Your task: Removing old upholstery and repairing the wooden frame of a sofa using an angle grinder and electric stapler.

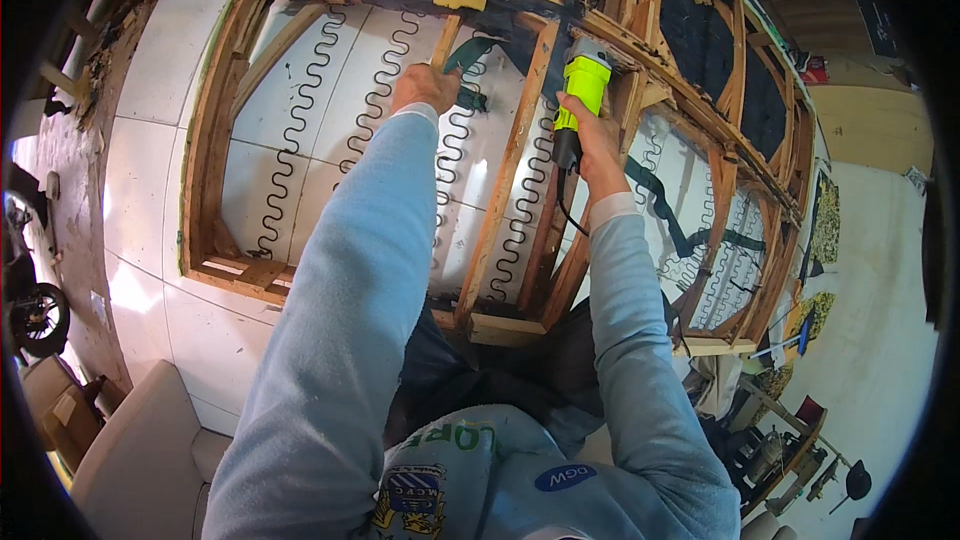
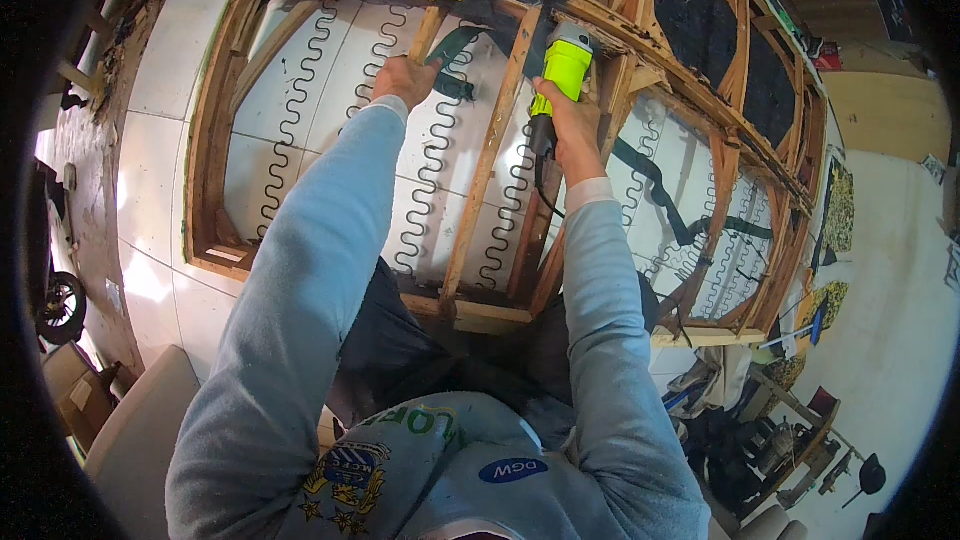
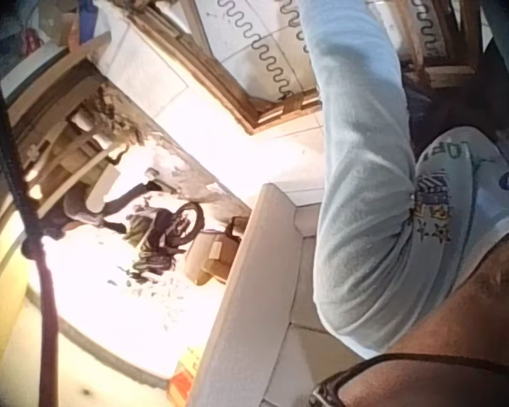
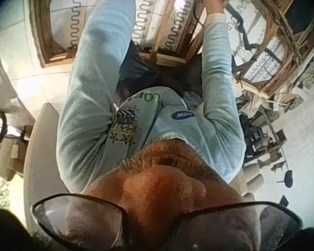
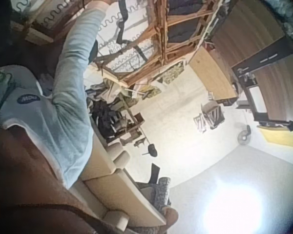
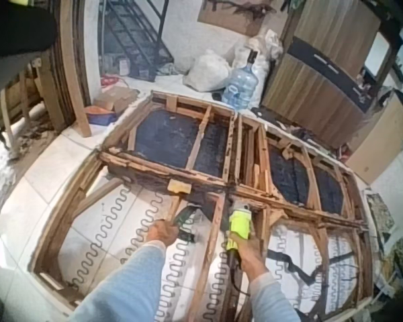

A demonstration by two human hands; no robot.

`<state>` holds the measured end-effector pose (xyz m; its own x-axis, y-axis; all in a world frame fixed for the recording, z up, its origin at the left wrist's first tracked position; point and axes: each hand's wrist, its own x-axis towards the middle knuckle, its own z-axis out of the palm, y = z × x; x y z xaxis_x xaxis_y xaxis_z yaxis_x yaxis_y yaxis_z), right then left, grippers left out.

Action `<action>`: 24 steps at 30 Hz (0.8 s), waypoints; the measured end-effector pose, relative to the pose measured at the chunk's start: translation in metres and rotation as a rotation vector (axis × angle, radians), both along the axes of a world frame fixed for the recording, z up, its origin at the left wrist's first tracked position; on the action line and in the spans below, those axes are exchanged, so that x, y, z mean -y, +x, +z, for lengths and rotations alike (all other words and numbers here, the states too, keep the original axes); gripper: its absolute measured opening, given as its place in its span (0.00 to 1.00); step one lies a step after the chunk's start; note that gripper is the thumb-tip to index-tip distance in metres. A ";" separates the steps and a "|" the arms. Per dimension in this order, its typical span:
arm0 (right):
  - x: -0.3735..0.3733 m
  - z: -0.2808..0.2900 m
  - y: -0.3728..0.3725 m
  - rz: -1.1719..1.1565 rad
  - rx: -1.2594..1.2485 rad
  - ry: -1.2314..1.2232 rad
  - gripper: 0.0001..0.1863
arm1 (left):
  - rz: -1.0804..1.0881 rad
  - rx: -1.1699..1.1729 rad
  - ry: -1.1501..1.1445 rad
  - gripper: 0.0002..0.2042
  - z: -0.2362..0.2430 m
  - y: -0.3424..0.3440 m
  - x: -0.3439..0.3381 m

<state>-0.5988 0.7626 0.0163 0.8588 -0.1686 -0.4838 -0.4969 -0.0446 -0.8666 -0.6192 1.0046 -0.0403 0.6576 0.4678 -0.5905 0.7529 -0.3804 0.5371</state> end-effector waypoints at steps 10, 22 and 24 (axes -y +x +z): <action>-0.006 0.022 -0.003 0.043 -0.068 -0.011 0.22 | -0.014 -0.006 0.001 0.32 -0.001 0.001 -0.002; 0.041 0.051 -0.032 0.108 0.001 -0.021 0.23 | 0.001 0.017 0.063 0.32 -0.005 0.007 0.002; 0.038 0.065 -0.041 0.137 0.037 0.037 0.23 | -0.034 0.010 0.089 0.35 -0.014 0.004 -0.010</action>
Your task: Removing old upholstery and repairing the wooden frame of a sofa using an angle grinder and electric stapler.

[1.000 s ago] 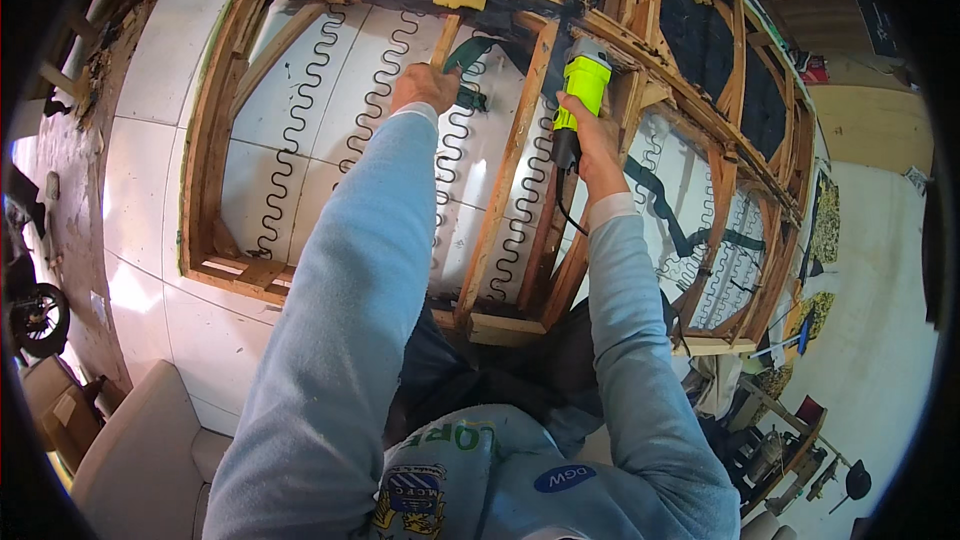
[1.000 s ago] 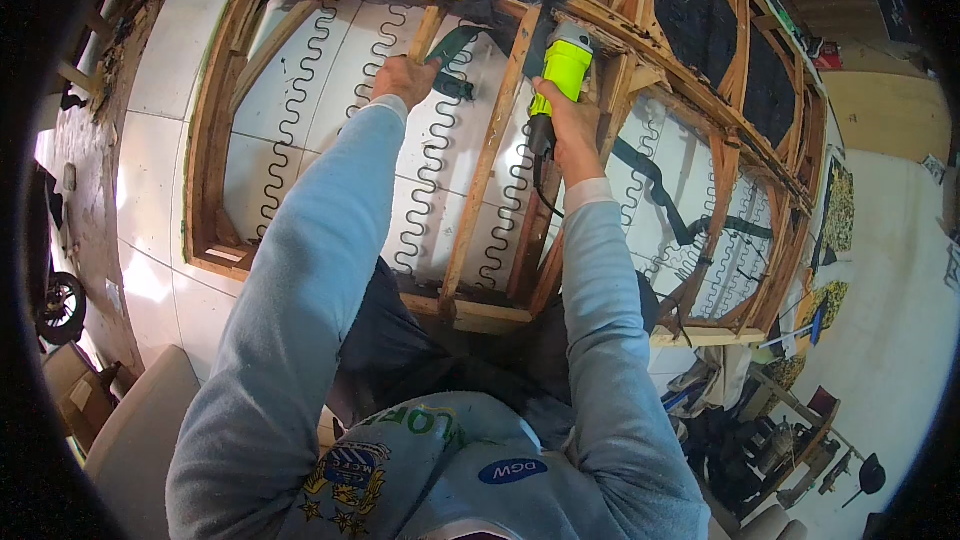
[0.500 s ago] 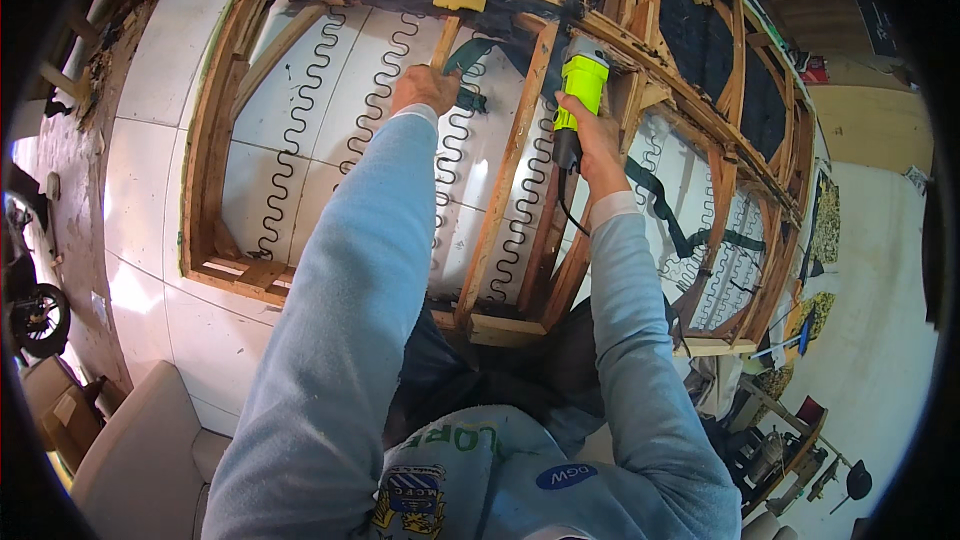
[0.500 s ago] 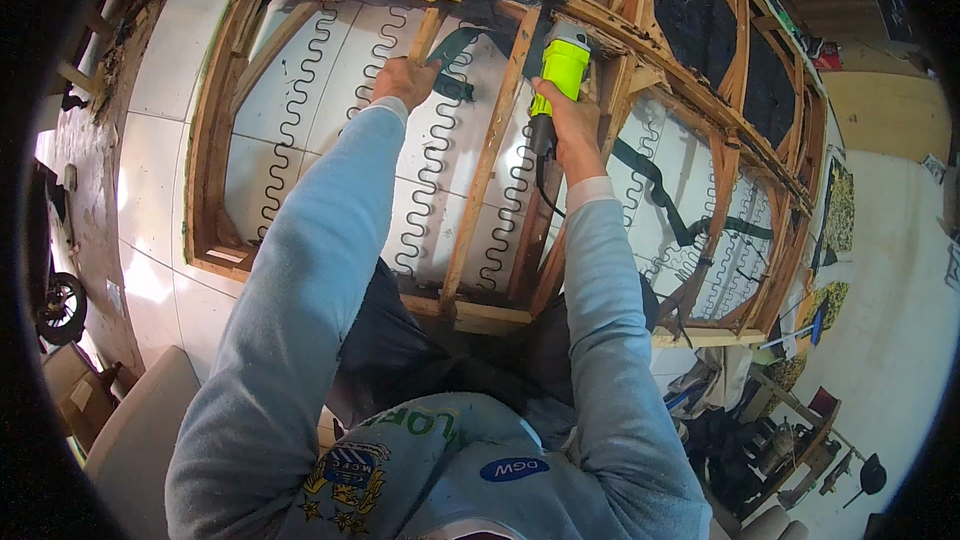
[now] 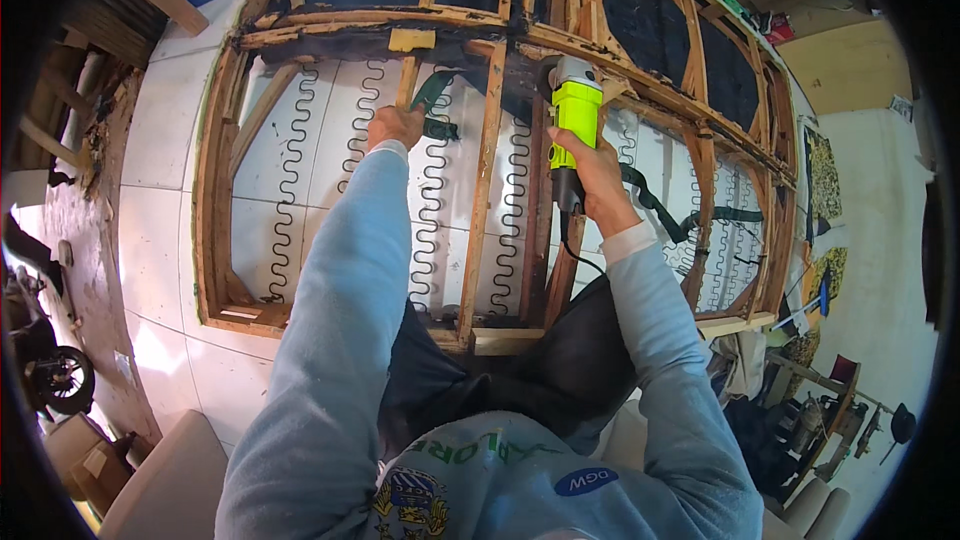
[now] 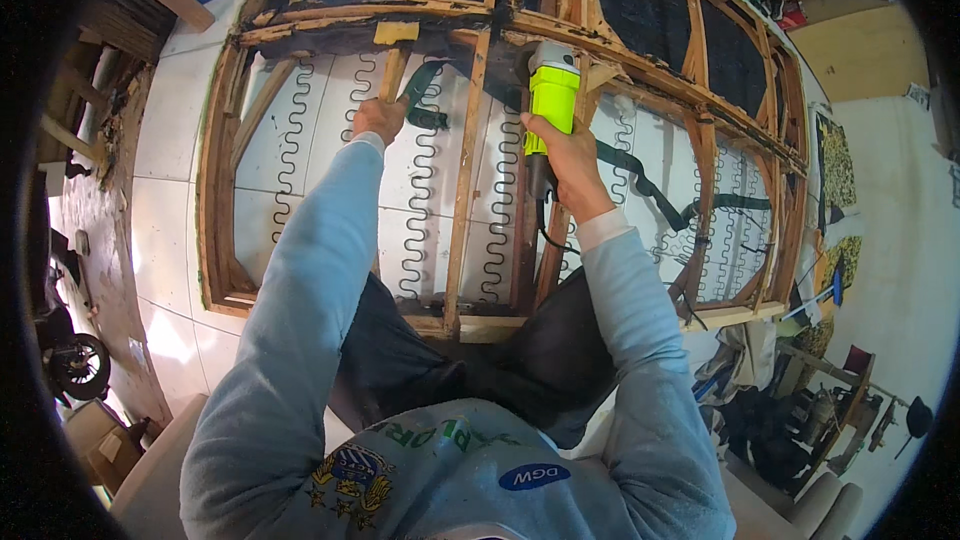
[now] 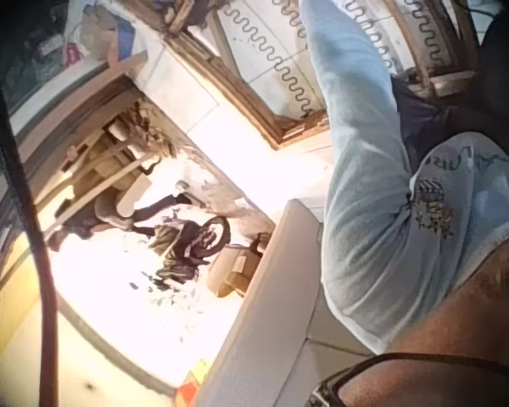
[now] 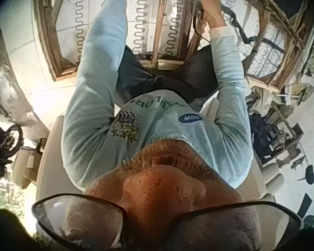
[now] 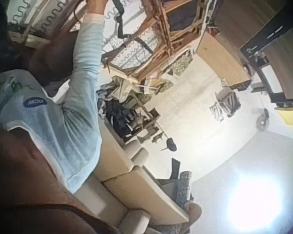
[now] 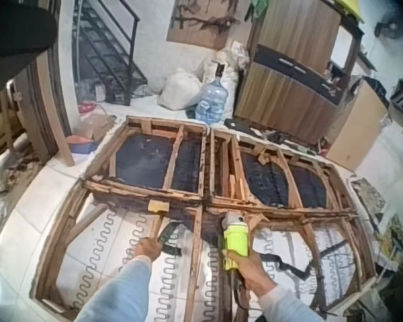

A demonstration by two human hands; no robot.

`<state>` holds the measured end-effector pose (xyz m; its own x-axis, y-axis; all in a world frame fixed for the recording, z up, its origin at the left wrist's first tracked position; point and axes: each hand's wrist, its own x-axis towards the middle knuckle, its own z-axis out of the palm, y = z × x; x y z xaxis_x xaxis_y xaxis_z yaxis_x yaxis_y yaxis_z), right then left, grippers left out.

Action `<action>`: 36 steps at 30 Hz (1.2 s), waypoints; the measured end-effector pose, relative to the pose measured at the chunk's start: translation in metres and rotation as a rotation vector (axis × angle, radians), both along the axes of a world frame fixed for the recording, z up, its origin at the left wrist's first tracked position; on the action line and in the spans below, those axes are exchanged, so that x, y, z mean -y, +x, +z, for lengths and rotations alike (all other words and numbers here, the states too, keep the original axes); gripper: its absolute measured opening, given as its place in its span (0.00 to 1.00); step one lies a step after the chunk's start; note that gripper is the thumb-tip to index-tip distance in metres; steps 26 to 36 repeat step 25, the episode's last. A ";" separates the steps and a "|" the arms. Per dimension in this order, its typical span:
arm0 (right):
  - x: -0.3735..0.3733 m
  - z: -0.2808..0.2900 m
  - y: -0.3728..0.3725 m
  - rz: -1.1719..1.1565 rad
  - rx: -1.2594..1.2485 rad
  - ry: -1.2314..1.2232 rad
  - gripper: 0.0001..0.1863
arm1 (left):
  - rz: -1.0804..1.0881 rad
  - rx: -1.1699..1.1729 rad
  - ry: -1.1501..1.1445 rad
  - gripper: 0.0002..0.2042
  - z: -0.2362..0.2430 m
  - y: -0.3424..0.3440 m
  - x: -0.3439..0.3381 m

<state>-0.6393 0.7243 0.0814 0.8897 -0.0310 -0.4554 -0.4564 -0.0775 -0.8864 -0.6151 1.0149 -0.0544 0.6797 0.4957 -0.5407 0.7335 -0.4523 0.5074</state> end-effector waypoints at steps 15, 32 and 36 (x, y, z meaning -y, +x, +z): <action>0.043 0.019 0.042 -0.414 0.071 0.343 0.18 | -0.752 0.265 -0.171 0.41 0.145 -0.076 0.094; 0.065 0.043 -0.076 -0.395 0.238 0.292 0.31 | -1.291 0.181 0.946 0.40 0.131 -0.263 0.088; 0.065 0.043 -0.076 -0.395 0.238 0.292 0.31 | -1.291 0.181 0.946 0.40 0.131 -0.263 0.088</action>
